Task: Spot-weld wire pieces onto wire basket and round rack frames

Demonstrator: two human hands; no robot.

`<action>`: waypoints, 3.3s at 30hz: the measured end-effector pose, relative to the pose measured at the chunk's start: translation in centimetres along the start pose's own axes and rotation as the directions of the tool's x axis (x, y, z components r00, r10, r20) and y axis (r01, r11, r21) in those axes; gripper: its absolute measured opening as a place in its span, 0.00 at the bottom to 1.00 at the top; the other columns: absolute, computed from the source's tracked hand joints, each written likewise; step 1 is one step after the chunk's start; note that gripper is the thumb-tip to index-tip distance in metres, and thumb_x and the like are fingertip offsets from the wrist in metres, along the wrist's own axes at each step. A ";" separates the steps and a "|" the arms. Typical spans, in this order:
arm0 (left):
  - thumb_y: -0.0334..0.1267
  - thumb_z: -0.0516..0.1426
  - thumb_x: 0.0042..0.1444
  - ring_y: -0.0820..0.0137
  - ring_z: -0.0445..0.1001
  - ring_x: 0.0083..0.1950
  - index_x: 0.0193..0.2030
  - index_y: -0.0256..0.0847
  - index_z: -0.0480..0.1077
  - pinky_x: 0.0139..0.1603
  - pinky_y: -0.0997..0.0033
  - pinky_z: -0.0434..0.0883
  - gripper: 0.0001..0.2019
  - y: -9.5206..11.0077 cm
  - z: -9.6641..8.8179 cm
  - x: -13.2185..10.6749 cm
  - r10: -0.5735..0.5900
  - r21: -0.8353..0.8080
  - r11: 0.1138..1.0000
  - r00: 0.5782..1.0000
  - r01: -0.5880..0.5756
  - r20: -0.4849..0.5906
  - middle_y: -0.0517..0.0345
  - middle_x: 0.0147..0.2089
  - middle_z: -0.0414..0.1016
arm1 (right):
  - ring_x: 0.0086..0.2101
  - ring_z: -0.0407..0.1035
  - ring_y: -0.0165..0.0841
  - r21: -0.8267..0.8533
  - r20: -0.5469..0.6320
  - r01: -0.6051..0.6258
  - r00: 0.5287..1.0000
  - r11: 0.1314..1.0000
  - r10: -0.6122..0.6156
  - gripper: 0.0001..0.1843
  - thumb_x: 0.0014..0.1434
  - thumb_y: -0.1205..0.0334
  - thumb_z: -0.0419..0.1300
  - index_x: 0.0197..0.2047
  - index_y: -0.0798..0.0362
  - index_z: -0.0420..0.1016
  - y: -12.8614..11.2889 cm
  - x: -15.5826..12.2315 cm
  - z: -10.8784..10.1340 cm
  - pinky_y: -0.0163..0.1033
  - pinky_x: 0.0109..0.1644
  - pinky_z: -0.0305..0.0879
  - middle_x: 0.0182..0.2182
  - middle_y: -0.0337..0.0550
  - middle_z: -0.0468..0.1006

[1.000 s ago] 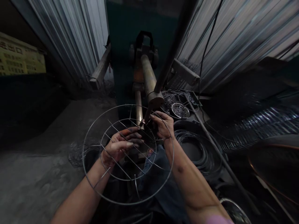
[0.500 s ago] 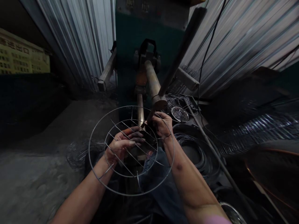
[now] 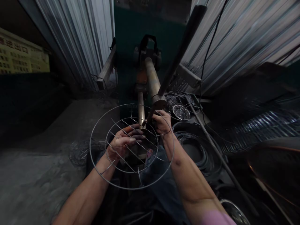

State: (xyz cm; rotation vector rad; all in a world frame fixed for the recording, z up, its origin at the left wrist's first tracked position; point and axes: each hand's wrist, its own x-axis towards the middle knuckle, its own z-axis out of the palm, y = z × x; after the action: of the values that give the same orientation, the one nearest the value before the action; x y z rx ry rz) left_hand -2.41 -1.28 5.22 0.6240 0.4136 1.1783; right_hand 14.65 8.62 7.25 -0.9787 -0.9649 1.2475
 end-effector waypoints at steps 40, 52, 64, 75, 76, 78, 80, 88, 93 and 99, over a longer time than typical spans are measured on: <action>0.63 0.39 0.60 0.68 0.68 0.22 0.53 0.27 0.69 0.26 0.62 0.70 0.38 -3.3 4.0 0.3 -0.379 -0.303 0.885 0.925 0.354 -0.026 0.48 0.29 0.73 | 0.27 0.70 0.31 -0.253 -0.206 0.112 0.964 0.961 -0.167 0.07 0.50 0.57 0.67 0.32 0.50 0.81 -1.9 -20.8 -6.2 0.37 0.32 0.68 0.29 0.41 0.78; 0.52 0.46 0.62 0.50 0.74 0.49 0.66 0.32 0.56 0.46 0.49 0.69 0.32 -2.3 3.4 -2.1 -0.358 -0.388 0.859 0.934 0.334 0.011 0.41 0.47 0.76 | 0.20 0.59 0.26 -0.156 -0.141 0.005 0.990 0.988 -0.027 0.12 0.39 0.56 0.70 0.25 0.55 0.77 -1.1 -9.4 -6.0 0.34 0.25 0.57 0.17 0.34 0.68; 0.48 0.51 0.59 0.48 0.68 0.58 0.60 0.42 0.66 0.58 0.34 0.57 0.24 -2.4 2.4 -2.6 -0.207 -0.440 0.867 0.972 0.235 0.112 0.47 0.56 0.73 | 0.22 0.59 0.27 -0.209 -0.074 0.063 0.994 0.976 -0.080 0.08 0.44 0.57 0.66 0.27 0.52 0.77 -0.4 -5.8 -2.0 0.34 0.27 0.57 0.19 0.33 0.68; 0.49 0.50 0.59 0.45 0.60 0.64 0.62 0.49 0.63 0.57 0.33 0.57 0.25 -1.8 2.1 -2.5 -0.167 -0.438 0.881 0.984 0.179 0.066 0.48 0.59 0.70 | 0.28 0.64 0.31 -0.403 -0.017 0.229 0.966 0.886 -0.258 0.08 0.50 0.57 0.62 0.25 0.51 0.75 -0.2 -4.4 -0.6 0.34 0.33 0.61 0.23 0.36 0.71; 0.49 0.50 0.59 0.46 0.61 0.63 0.62 0.50 0.63 0.57 0.33 0.57 0.24 -1.7 2.1 -2.5 -0.165 -0.443 0.879 0.984 0.175 0.063 0.49 0.59 0.70 | 0.28 0.64 0.31 -0.402 -0.002 0.241 0.965 0.884 -0.264 0.08 0.51 0.57 0.61 0.25 0.51 0.75 -0.1 -4.3 -0.5 0.34 0.34 0.61 0.24 0.36 0.72; 0.49 0.50 0.58 0.46 0.62 0.62 0.61 0.49 0.63 0.57 0.33 0.57 0.24 -1.5 2.3 -2.4 -0.157 -0.448 0.878 0.986 0.167 0.061 0.49 0.58 0.71 | 0.29 0.66 0.31 -0.396 0.020 0.259 0.962 0.881 -0.274 0.08 0.52 0.58 0.60 0.26 0.51 0.76 -0.1 -4.1 -0.3 0.35 0.35 0.61 0.24 0.36 0.73; 0.48 0.50 0.58 0.47 0.64 0.61 0.61 0.49 0.64 0.58 0.33 0.57 0.24 -1.4 2.5 -2.4 -0.148 -0.454 0.877 0.987 0.158 0.057 0.49 0.57 0.71 | 0.30 0.67 0.32 -0.396 0.038 0.271 0.959 0.877 -0.279 0.08 0.52 0.59 0.59 0.27 0.51 0.76 -0.2 -3.9 -0.2 0.35 0.35 0.62 0.25 0.36 0.74; 0.49 0.48 0.59 0.47 0.65 0.61 0.60 0.48 0.64 0.57 0.33 0.58 0.23 -1.2 3.2 -2.5 -0.126 -0.436 0.890 0.991 0.135 0.048 0.48 0.57 0.71 | 0.31 0.67 0.33 -0.416 0.062 0.301 0.951 0.858 -0.304 0.07 0.52 0.62 0.57 0.27 0.51 0.77 -0.5 -3.4 -0.1 0.36 0.36 0.63 0.26 0.37 0.75; 0.49 0.48 0.60 0.47 0.65 0.61 0.59 0.48 0.65 0.57 0.34 0.59 0.23 -1.1 3.7 -2.5 -0.117 -0.429 0.896 0.993 0.116 0.023 0.49 0.57 0.71 | 0.30 0.67 0.33 -0.404 0.067 0.311 0.948 0.861 -0.311 0.07 0.51 0.63 0.57 0.28 0.51 0.78 -0.8 -3.2 0.0 0.36 0.35 0.62 0.25 0.36 0.75; 0.50 0.47 0.60 0.46 0.62 0.63 0.59 0.49 0.65 0.56 0.34 0.60 0.23 -1.3 3.5 -2.2 -0.123 -0.430 0.895 0.992 0.121 0.024 0.49 0.57 0.71 | 0.31 0.67 0.32 -0.384 0.072 0.330 0.942 0.862 -0.329 0.07 0.50 0.63 0.57 0.26 0.51 0.77 -0.8 -2.8 -0.1 0.35 0.36 0.63 0.25 0.36 0.74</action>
State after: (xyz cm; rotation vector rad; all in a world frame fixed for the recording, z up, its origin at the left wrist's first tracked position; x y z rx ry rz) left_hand -0.06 -4.47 7.01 0.2059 0.1798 1.1039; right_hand 14.82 5.75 7.87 -1.0607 -1.3577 0.7802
